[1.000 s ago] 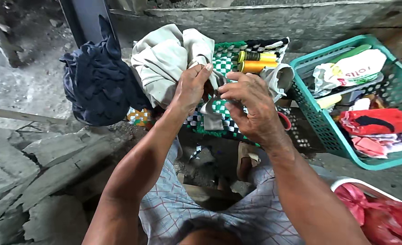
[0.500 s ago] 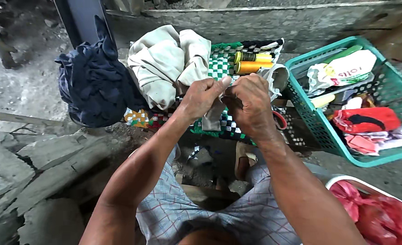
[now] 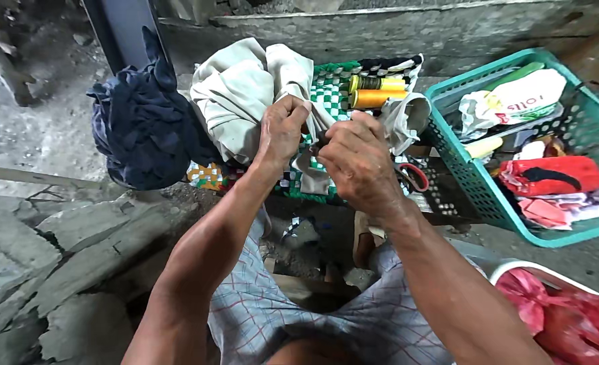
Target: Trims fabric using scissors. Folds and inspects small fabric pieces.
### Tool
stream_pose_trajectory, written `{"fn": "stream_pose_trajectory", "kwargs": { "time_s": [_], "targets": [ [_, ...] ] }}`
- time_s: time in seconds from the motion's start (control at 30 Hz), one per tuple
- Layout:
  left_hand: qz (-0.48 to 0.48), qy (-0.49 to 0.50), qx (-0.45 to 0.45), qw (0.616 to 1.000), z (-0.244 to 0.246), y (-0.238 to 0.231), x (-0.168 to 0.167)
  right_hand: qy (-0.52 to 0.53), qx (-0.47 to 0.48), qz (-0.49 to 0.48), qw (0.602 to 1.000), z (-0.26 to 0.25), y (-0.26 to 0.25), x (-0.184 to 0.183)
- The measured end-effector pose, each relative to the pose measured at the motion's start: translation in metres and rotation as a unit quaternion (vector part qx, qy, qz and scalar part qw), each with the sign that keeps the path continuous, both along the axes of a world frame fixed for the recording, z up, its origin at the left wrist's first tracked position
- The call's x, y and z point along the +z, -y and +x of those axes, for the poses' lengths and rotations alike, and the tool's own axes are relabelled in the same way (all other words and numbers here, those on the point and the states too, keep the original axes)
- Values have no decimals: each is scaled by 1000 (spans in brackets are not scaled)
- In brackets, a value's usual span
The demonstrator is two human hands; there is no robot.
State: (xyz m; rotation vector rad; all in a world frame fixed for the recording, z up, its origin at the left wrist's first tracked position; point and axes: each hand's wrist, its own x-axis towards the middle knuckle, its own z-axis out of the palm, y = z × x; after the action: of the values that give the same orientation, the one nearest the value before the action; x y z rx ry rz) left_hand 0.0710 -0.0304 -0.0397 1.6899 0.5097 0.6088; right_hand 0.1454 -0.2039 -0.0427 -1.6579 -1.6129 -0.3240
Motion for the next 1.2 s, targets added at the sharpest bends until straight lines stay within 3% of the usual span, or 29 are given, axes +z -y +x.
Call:
{"fn": "stream_pose_trajectory", "kwargs": {
  "time_s": [0.3,0.47,0.57,0.83,0.93,1.07,1.2],
  "targets": [
    [-42,-1,-51,998,-4,10,9,-65,-79,-48,994,12,5,-12],
    [70,-112,-88,987,-13,18,15,-66,-97,-37,992,14,9,-9],
    [110,-120,-121,979,-16,26,11,-53,-106,-32,992,14,9,-10],
    [-43,-48,-136,989,-5,34,5,-75,-115,-4,991,15,9,-10],
    [-9,-42,-123,991,-5,34,2,-71,-112,-9,991,14,8,-12],
    [118,-62,-76,988,-1,26,-2,-41,-71,-18,996,10,4,-9],
    [190,-106,19,976,-1,-16,-1,-37,6,1,999,-5,2,-4]
  ]
}}
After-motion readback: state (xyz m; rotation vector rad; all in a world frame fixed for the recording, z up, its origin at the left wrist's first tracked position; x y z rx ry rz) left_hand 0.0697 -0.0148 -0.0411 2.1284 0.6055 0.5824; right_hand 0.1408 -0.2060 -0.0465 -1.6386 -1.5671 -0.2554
